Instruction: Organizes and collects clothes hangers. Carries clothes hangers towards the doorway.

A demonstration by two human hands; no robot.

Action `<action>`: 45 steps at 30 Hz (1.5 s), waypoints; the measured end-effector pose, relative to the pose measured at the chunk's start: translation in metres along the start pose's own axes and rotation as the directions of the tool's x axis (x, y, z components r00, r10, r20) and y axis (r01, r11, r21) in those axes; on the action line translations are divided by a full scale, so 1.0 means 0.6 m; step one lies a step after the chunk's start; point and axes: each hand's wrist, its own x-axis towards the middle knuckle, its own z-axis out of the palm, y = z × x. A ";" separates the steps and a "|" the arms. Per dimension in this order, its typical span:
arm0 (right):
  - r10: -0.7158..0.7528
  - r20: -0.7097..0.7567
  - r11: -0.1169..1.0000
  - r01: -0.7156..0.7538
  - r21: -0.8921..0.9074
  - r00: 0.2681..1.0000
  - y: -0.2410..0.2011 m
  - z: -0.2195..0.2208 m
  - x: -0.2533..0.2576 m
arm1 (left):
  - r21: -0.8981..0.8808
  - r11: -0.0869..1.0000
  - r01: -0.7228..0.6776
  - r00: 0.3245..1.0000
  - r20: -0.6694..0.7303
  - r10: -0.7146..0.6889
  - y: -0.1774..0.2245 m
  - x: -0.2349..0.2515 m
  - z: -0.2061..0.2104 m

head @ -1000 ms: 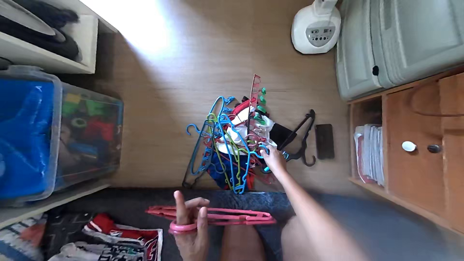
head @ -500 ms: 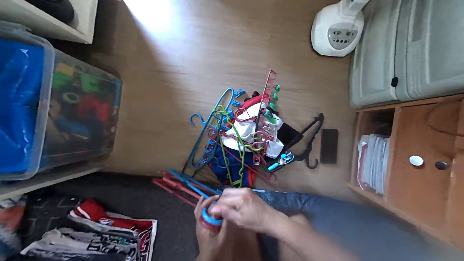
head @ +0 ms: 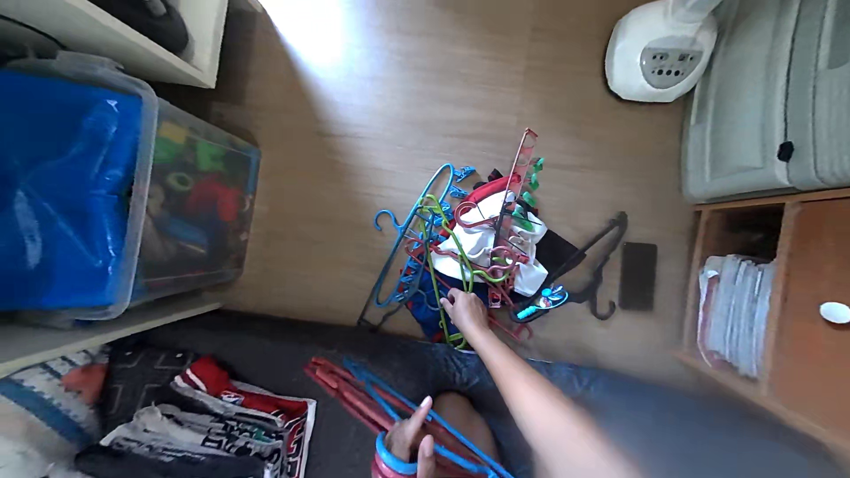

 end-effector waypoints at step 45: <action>0.067 -0.249 0.942 0.021 0.336 0.966 0.138 -0.171 -0.050 | 0.044 0.980 -0.192 0.980 0.060 0.190 0.019 0.018 0.068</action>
